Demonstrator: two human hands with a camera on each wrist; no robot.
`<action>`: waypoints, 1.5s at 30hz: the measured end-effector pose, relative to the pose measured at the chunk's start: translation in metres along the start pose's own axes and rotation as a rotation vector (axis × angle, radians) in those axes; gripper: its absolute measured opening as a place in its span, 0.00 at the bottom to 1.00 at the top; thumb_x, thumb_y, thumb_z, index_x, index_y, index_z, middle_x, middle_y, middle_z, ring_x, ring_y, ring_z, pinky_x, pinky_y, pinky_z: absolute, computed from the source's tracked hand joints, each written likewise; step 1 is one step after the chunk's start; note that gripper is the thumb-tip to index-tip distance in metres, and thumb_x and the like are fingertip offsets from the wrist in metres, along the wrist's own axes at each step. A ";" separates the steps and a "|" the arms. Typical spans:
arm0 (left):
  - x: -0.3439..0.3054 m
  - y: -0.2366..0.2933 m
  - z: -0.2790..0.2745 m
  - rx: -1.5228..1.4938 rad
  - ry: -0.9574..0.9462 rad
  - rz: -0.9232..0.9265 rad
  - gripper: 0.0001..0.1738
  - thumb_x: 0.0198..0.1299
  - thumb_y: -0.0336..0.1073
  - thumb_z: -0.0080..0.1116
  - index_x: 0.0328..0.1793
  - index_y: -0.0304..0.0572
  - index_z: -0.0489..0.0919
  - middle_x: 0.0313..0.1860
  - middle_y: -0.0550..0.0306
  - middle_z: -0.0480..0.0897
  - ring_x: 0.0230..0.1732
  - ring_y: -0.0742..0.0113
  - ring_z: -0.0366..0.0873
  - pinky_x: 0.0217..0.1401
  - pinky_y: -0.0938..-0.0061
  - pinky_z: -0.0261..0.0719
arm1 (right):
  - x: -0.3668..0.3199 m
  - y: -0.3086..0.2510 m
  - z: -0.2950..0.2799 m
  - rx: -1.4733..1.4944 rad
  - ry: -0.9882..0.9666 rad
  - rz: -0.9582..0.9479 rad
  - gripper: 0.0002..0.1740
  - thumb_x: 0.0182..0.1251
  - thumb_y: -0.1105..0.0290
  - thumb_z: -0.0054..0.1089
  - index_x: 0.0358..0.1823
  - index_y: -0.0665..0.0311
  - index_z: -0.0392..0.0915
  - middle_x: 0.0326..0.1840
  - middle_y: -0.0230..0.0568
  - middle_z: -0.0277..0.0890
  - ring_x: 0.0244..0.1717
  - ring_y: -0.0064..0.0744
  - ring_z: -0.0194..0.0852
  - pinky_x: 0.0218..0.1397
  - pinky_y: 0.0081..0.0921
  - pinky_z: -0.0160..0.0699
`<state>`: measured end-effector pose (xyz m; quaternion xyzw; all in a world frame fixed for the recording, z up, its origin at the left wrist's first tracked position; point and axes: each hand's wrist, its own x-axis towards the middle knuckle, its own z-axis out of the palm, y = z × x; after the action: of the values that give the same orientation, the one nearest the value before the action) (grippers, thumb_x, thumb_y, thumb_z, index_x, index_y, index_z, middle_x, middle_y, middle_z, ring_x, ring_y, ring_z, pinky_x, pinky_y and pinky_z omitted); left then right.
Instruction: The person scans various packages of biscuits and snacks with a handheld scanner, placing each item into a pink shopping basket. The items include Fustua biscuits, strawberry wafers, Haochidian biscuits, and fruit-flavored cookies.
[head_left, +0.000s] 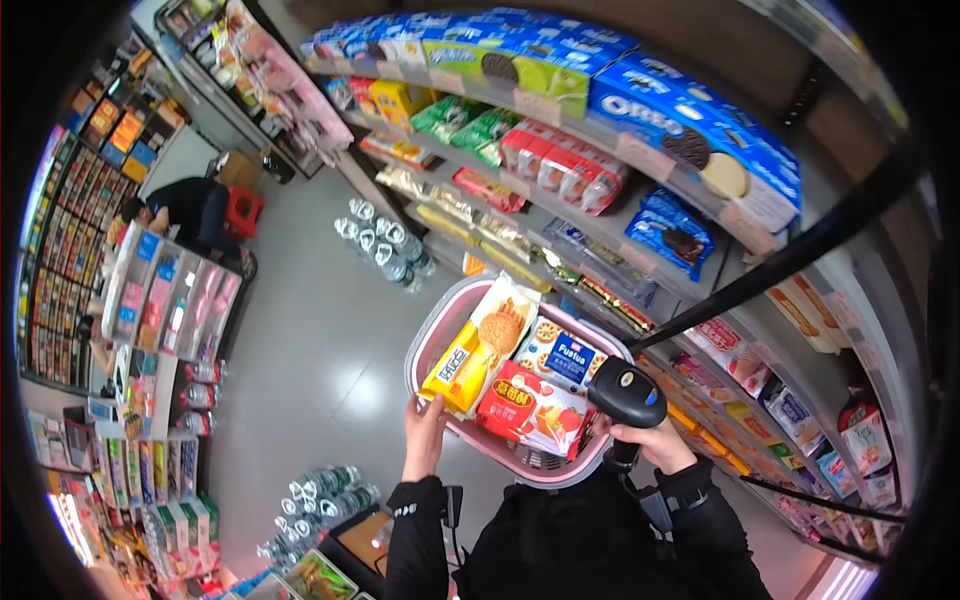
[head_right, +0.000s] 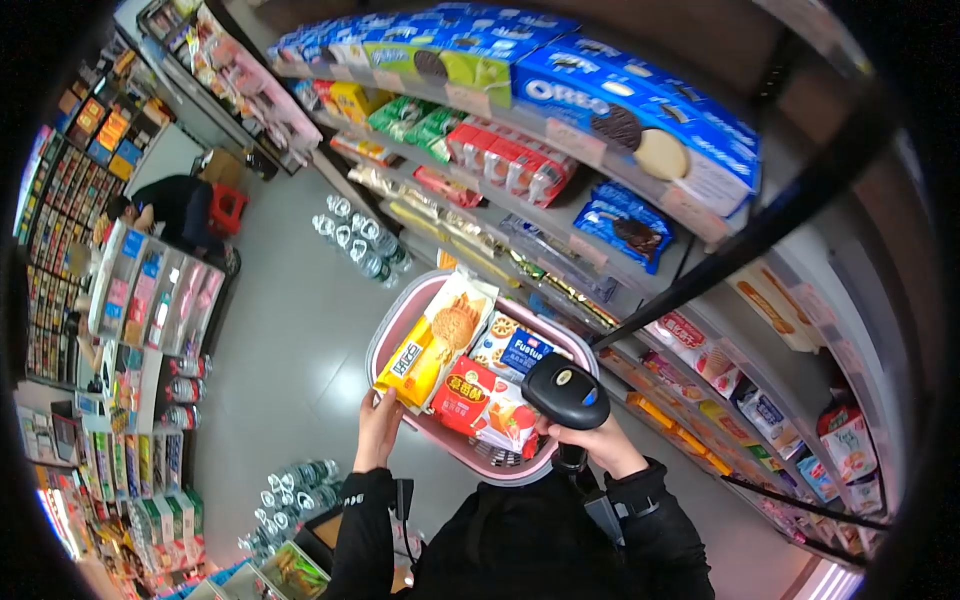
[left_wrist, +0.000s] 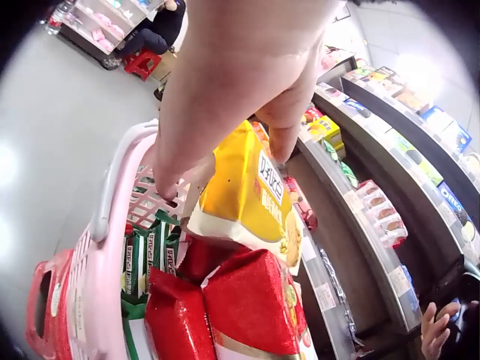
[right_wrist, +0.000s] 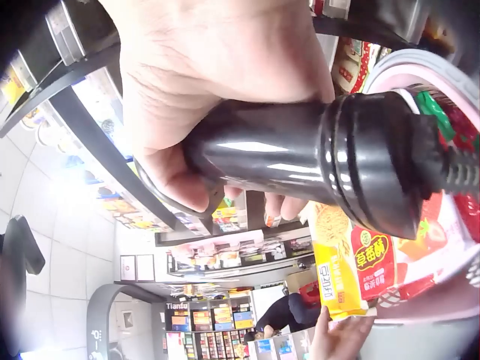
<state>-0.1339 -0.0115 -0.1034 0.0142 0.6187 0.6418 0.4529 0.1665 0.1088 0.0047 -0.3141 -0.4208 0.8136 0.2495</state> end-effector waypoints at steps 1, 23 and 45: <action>-0.008 0.004 -0.002 0.032 0.061 0.018 0.33 0.53 0.31 0.52 0.61 0.31 0.49 0.48 0.47 0.68 0.47 0.62 0.69 0.47 0.69 0.69 | -0.007 -0.002 0.005 -0.031 0.020 -0.018 0.20 0.44 0.75 0.62 0.42 0.66 0.69 0.30 0.35 0.73 0.34 0.22 0.71 0.39 0.22 0.70; -0.128 -0.002 0.034 0.497 -0.632 0.045 0.12 0.55 0.29 0.42 0.45 0.33 0.66 0.34 0.51 0.76 0.28 0.69 0.75 0.32 0.81 0.74 | -0.256 0.048 0.033 -0.513 0.435 -0.342 0.26 0.42 0.69 0.65 0.44 0.68 0.68 0.40 0.40 0.73 0.41 0.27 0.69 0.48 0.24 0.66; -0.277 -0.146 0.275 0.608 -1.081 -0.024 0.15 0.55 0.29 0.43 0.49 0.31 0.66 0.36 0.53 0.75 0.35 0.70 0.74 0.40 0.80 0.72 | -0.439 0.064 -0.157 -0.281 0.793 -0.153 0.28 0.30 0.76 0.70 0.40 0.66 0.69 0.34 0.33 0.72 0.35 0.22 0.69 0.41 0.22 0.69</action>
<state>0.2706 0.0116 -0.0073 0.4589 0.4570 0.3337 0.6849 0.5685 -0.1358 0.0122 -0.6014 -0.4212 0.5440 0.4062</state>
